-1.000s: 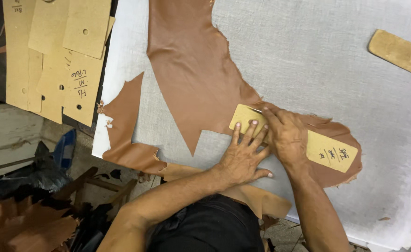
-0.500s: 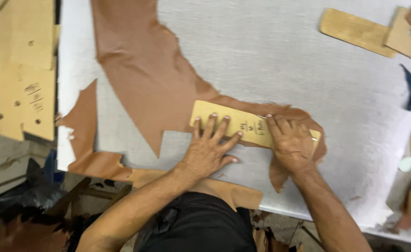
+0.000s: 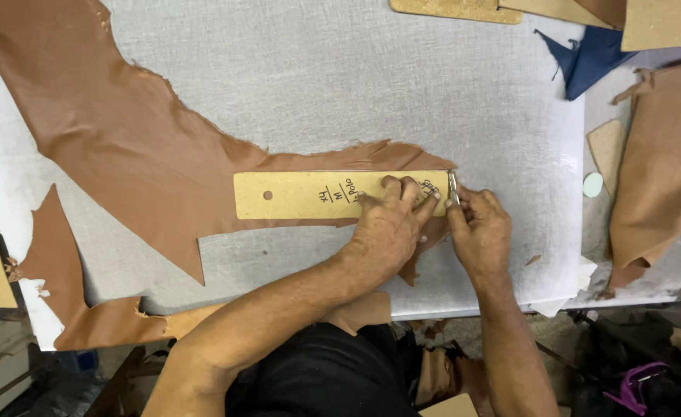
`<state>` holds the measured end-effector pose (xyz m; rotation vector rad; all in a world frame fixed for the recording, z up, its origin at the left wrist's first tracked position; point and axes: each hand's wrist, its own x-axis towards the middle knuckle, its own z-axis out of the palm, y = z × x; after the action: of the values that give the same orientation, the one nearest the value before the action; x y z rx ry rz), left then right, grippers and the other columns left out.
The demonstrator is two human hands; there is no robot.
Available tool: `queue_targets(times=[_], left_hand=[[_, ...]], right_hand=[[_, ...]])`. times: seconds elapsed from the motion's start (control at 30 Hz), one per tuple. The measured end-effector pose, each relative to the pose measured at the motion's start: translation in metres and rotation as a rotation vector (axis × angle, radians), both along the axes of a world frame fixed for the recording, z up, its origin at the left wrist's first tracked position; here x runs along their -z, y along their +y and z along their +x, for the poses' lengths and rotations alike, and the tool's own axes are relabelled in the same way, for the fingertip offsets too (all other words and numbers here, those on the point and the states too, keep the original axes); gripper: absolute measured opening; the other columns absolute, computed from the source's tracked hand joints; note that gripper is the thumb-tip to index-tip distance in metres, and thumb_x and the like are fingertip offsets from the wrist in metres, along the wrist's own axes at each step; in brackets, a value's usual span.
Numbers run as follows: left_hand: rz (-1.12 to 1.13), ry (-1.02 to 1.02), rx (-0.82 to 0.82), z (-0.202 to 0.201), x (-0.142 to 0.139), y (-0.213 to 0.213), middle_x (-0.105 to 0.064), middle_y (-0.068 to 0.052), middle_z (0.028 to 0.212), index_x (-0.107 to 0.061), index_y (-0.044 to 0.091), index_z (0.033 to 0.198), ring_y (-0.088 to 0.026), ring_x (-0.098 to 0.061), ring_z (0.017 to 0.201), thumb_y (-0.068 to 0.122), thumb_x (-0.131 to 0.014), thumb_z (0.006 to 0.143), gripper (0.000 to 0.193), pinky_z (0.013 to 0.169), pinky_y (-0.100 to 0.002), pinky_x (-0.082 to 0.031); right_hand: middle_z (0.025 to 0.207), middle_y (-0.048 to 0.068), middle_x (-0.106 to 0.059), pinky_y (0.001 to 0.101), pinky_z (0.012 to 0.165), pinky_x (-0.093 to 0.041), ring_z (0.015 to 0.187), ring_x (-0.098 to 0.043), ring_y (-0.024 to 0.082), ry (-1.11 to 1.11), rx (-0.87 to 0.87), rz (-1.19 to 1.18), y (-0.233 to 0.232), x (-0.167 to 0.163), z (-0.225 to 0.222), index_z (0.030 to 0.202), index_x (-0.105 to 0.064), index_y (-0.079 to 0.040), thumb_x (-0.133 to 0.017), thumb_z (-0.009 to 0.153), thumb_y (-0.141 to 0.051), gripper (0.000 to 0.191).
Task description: The person lays a large piece of brown leather on a work table, places cardboard templates on it, and uses a utility knife to cut the leather along the template edges. The person removes the templates and sets aside the cut leather pieces, then repeats the process with additional templates and leather sections.
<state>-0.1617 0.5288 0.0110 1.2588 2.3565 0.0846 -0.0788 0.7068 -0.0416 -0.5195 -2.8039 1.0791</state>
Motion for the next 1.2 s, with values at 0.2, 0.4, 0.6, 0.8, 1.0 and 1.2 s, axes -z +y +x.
queue_targets(times=[0.2, 0.4, 0.6, 0.8, 1.0, 1.2], left_hand=[[-0.058, 0.114, 0.093, -0.006, 0.011, 0.010, -0.045, -0.027, 0.126, -0.037, 0.010, 0.155, -0.040, -0.050, 0.116, 0.050, -0.066, 0.091, 0.080, 0.068, -0.055, -0.065], [-0.059, 0.148, 0.149, -0.005, 0.021, 0.010, -0.043, -0.032, 0.129, -0.039, 0.010, 0.152, -0.043, -0.052, 0.114, 0.050, -0.074, 0.081, 0.088, 0.065, -0.056, -0.065], [0.147, 0.106, 0.248, -0.021, 0.038, -0.012, -0.058, -0.030, 0.121, -0.055, 0.007, 0.143, -0.038, -0.060, 0.113, 0.026, -0.066, 0.097, 0.051, 0.074, -0.041, -0.064], [0.294, -0.222, 0.216, -0.101, 0.040, -0.113, -0.063, -0.022, 0.122, -0.072, 0.014, 0.118, -0.034, -0.062, 0.115, 0.029, -0.052, 0.097, 0.033, 0.096, -0.044, -0.051], [0.090, -0.402, 0.225, -0.152, 0.042, -0.143, -0.073, -0.013, 0.094, -0.078, 0.015, 0.100, -0.025, -0.074, 0.076, 0.050, -0.043, 0.096, 0.049, 0.075, -0.046, -0.058], [-0.017, -0.442, 0.061, -0.154, 0.065, -0.123, -0.072, -0.010, 0.076, -0.080, 0.010, 0.087, -0.020, -0.071, 0.068, 0.062, -0.050, 0.094, 0.060, 0.064, -0.038, -0.059]], right_hand=[[0.089, 0.014, -0.067, 0.0370, 0.060, -0.053, 0.070, -0.063, 0.022, -0.099, 0.077, 0.151, -0.007, 0.016, 0.003, 0.114, -0.072, 0.005, -0.070, 0.092, -0.006, 0.025], [0.085, 0.015, -0.069, 0.0317, 0.047, -0.053, 0.060, -0.063, 0.021, -0.215, 0.067, 0.265, -0.057, -0.025, 0.096, 0.113, -0.072, 0.002, -0.066, 0.094, -0.008, 0.022], [0.100, 0.009, -0.074, 0.0370, 0.058, -0.055, 0.068, -0.067, 0.023, -0.226, -0.092, 0.783, -0.031, -0.067, 0.070, 0.116, -0.078, -0.012, -0.063, 0.100, -0.006, 0.023], [0.097, 0.008, -0.074, 0.0356, 0.073, -0.061, 0.082, -0.074, 0.022, -0.781, -0.525, 0.891, -0.068, -0.112, 0.063, 0.101, -0.077, -0.010, -0.062, 0.094, -0.012, 0.018], [0.091, 0.011, -0.075, 0.0329, 0.058, -0.060, 0.067, -0.075, 0.018, -0.382, -0.021, -0.075, -0.228, -0.050, 0.019, 0.117, -0.073, -0.002, -0.068, 0.089, -0.011, 0.030], [0.095, 0.013, -0.066, 0.0279, 0.060, -0.061, 0.073, -0.070, 0.017, 0.061, 0.172, -0.425, -0.326, 0.010, -0.054, 0.119, -0.069, 0.007, -0.068, 0.093, -0.002, 0.027]])
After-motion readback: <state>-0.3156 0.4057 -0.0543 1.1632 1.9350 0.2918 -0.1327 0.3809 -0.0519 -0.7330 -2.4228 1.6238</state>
